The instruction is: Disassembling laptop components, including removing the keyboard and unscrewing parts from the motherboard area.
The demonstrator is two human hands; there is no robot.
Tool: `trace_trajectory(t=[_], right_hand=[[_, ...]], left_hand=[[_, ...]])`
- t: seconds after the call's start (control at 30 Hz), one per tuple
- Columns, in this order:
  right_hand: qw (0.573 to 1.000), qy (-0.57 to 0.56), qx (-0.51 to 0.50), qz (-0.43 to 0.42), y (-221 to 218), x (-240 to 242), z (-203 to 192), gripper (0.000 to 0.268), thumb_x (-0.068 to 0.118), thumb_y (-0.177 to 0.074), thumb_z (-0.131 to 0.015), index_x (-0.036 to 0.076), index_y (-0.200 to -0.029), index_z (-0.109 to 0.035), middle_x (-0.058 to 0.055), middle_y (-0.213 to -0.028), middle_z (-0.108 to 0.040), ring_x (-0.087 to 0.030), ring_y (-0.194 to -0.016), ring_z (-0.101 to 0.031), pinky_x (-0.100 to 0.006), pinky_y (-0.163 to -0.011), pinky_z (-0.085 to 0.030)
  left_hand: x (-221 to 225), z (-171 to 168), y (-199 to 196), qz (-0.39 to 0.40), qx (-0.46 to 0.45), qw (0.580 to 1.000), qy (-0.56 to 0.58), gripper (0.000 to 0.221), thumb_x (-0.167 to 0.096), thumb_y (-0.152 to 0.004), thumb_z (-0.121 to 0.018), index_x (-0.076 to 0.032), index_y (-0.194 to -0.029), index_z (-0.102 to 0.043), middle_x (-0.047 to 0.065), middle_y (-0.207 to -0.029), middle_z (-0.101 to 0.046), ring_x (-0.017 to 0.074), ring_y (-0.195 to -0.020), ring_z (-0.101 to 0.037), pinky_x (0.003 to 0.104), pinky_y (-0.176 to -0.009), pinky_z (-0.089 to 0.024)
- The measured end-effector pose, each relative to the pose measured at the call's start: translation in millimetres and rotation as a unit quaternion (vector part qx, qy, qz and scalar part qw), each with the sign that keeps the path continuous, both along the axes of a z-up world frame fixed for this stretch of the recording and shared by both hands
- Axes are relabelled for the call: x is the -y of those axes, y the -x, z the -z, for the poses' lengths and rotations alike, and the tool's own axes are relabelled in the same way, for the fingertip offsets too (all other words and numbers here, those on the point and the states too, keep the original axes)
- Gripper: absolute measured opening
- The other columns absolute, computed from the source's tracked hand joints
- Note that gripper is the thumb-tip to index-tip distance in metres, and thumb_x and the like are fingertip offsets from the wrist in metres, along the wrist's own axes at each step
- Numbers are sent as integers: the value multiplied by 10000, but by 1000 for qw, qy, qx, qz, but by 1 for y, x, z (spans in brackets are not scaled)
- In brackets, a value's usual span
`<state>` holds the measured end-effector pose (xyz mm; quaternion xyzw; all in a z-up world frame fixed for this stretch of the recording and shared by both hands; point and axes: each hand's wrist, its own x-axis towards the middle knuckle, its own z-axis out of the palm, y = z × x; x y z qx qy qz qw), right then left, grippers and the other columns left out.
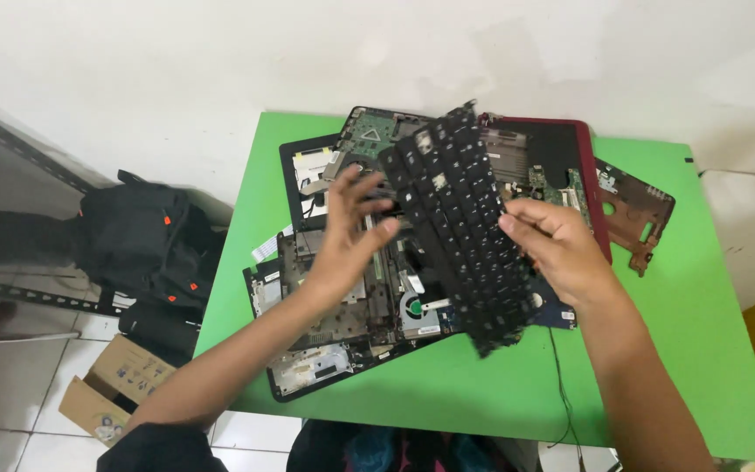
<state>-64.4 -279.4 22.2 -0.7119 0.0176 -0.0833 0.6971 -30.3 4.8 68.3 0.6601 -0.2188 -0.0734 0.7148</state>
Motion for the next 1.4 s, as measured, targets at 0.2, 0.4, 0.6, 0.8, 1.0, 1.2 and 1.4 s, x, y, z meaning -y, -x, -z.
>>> trace_trajectory(t=[0.2, 0.4, 0.6, 0.8, 1.0, 1.2, 1.4], right_hand=[[972, 197, -67, -112, -2, -19, -57, 280, 49, -1013, -529, 20, -1129, -783, -158, -1047, -800, -275, -1061, -721, -477, -1015, -497], [917, 337, 0, -214, -1, -38, -39, 298, 153, -1035, -517, -1, -1177, -729, -202, -1164, -749, -370, -1186, -675, -545, -1038, -487], [884, 400, 38, -238, -3, -51, -57, 260, 108, -984, -588, -44, -1126, -743, -231, -1121, -746, -416, -1076, -694, -553, -1000, -509], [862, 500, -58, -56, 3, 26, -46, 176, 171, -1015, -624, 126, -1086, -778, -41, -1076, -794, -110, -388, -526, -254, -365, -395], [796, 562, -226, -9, 16, 69, -17, 265, 324, -977, -660, 202, -1138, -831, -102, -469, -637, -143, -410, -272, -312, -499, -250], [731, 663, -154, -55, 3, 65, 19, 412, 428, -1008, -573, 87, -1185, -721, -43, -1151, -698, -285, -911, -710, -486, -733, -615], [746, 657, -99, -37, -1, 80, 42, 327, 351, -1018, -660, 87, -824, -658, -18, -872, -673, -249, -639, -611, -434, -547, -479]], left_hand=[[-4, 21, -4, -122, 340, 932, -3, 456, -143, -976, -628, -65, -1351, -380, 138, -1308, -424, 342, -1298, -385, 504, -1118, -287], [-13, 31, -18, -37, 546, 784, -294, 177, -136, -968, -662, -104, -1142, -657, 68, -1212, -605, 270, -1273, -499, 474, -1048, -215], [-14, 52, -32, 35, 492, 804, -333, 275, 46, -951, -574, -64, -1194, -643, 126, -1073, -656, 299, -1115, -574, 465, -992, -288], [-21, 67, -44, 86, 419, 837, -342, 391, 150, -885, -485, -80, -1173, -617, 82, -1164, -683, 277, -1103, -575, 440, -963, -309], [-18, 51, -28, 170, 422, 800, -392, 791, -741, -908, -377, -101, -1312, -605, 106, -1269, -645, 276, -1212, -527, 537, -1087, -315], [0, 65, -10, 174, 427, 808, -366, 843, -724, -891, -509, -69, -1423, -495, 102, -1386, -528, 299, -1273, -459, 515, -1049, -327], [2, 64, -10, 184, 389, 821, -374, 870, -727, -869, -544, -64, -1431, -501, 97, -1371, -536, 274, -1215, -471, 502, -1045, -327]])
